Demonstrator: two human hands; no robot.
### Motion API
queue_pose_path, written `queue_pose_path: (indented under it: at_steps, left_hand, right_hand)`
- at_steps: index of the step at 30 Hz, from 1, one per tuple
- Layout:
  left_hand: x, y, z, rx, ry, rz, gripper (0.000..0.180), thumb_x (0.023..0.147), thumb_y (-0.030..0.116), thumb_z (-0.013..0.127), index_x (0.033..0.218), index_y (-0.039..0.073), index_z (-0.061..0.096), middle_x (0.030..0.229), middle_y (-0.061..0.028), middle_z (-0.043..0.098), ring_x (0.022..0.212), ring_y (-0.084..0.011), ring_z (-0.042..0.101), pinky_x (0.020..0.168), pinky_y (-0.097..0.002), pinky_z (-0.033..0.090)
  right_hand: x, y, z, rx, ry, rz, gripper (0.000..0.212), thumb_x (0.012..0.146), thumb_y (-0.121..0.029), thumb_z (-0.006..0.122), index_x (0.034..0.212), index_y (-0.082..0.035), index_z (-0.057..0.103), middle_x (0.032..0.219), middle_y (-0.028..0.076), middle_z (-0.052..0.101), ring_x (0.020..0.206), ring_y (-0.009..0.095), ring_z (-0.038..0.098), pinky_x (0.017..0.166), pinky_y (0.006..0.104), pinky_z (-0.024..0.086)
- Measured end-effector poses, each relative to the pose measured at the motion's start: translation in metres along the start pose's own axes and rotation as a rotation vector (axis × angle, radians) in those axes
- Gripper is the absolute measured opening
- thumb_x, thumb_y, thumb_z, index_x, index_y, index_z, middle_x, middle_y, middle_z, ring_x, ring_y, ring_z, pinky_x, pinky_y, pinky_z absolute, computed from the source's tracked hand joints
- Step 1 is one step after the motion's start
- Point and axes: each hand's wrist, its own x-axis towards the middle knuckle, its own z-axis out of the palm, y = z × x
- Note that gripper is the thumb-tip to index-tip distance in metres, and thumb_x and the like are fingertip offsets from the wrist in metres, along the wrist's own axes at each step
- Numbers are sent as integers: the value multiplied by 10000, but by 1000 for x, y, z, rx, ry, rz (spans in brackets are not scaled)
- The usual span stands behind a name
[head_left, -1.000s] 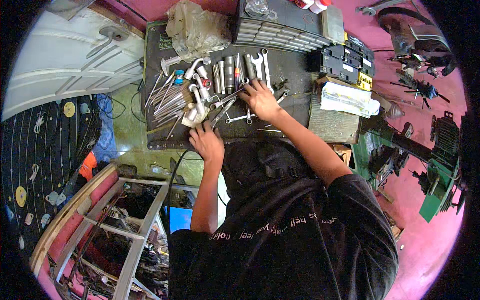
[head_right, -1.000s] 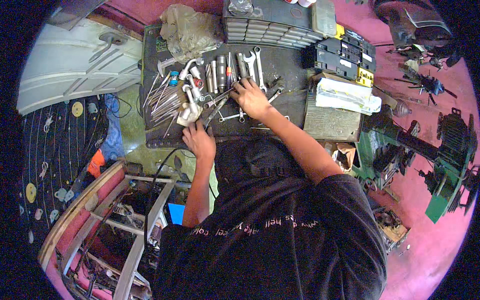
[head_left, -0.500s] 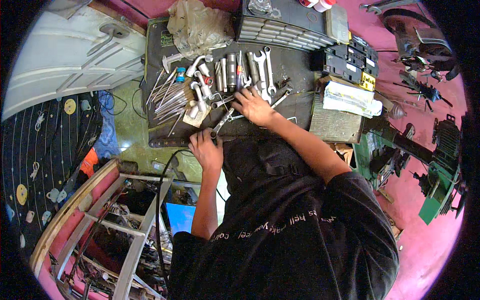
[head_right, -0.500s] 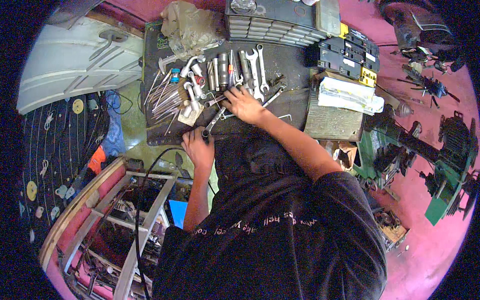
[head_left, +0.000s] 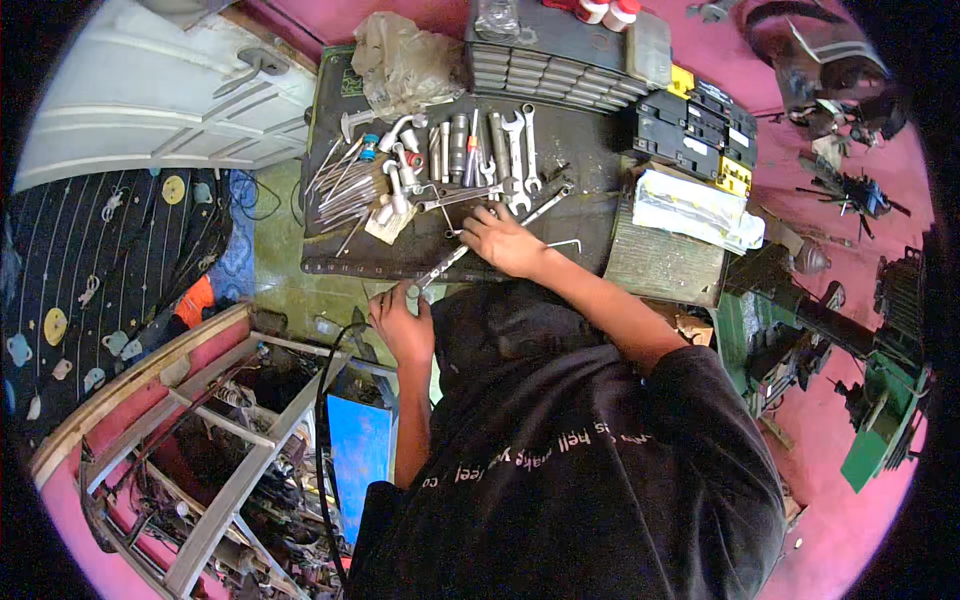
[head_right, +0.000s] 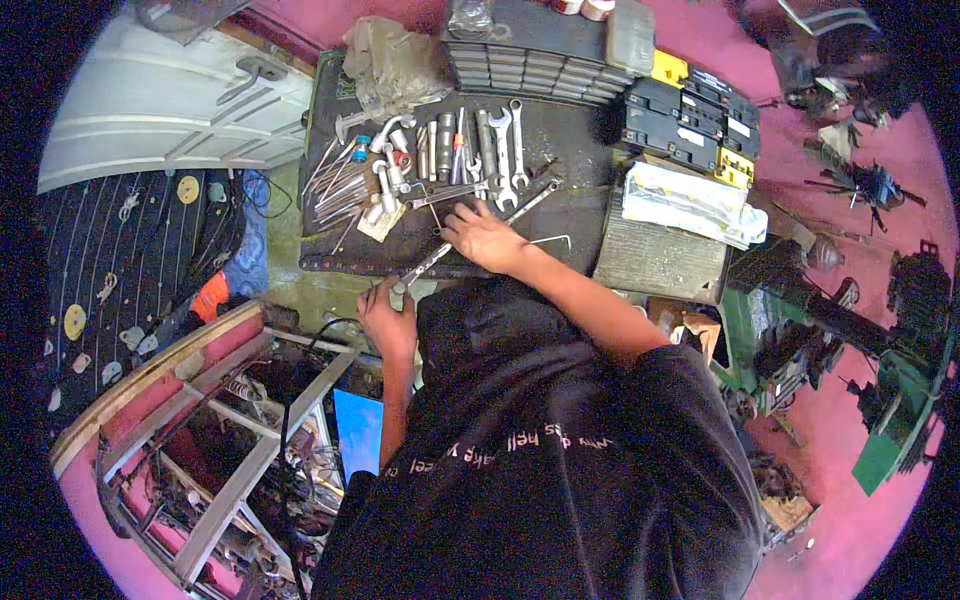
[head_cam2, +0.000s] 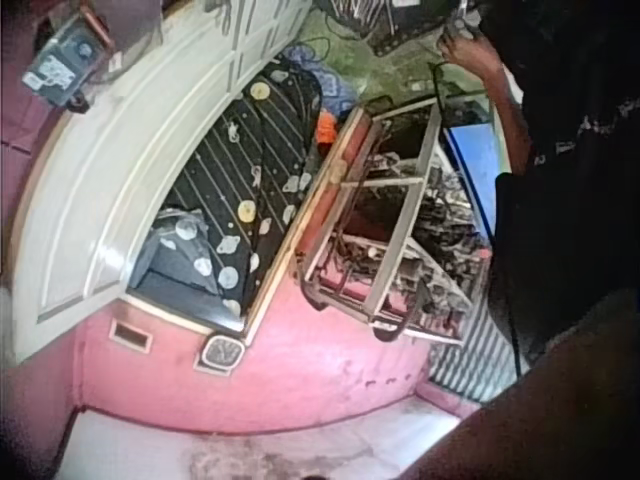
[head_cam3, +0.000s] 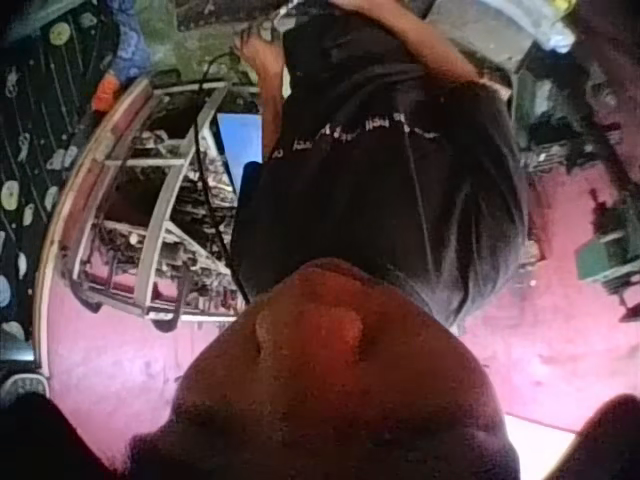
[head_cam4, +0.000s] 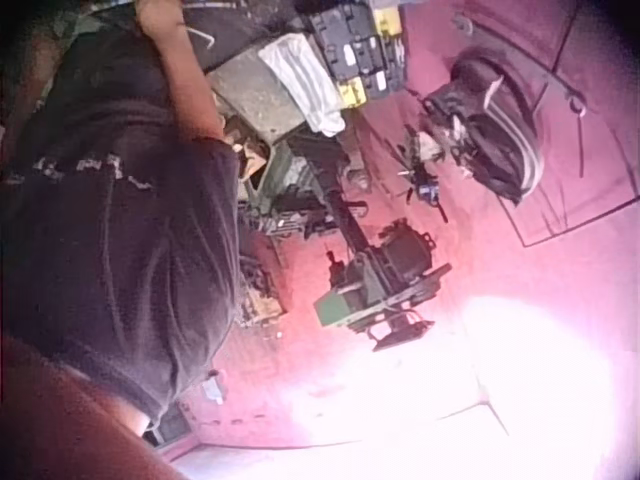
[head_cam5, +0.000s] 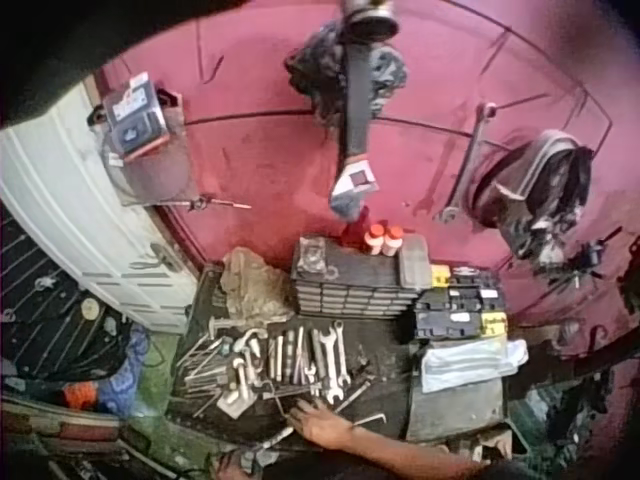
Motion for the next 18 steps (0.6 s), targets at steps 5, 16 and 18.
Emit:
queue_pose_path:
  at_steps: [5,16,18]
  left_hand:
    - [3,33,-2,-41,-59,163,356,819,131,787,1169,97,727,1116,-127,715,1159,-354,567,1042,-479,413]
    - [9,121,55,-28,-189,478,349,824,143,793,1159,85,716,1096,-106,709,1119,-326,569,990,-473,417]
    - [9,124,65,-44,-160,490,325,833,140,786,1148,93,717,1084,-97,710,1105,-326,570,978,-465,419]
  right_hand:
    - [-56,2,-14,80,57,177,297,894,-95,575,1176,-54,660,1220,112,610,1234,312,523,996,524,426]
    - [-154,30,10,189,110,816,448,801,-5,642,1244,-72,655,1322,173,571,1286,451,465,1086,672,348]
    - [-158,31,16,154,220,836,436,793,10,658,1223,-65,655,1294,178,574,1275,455,467,1095,657,353]
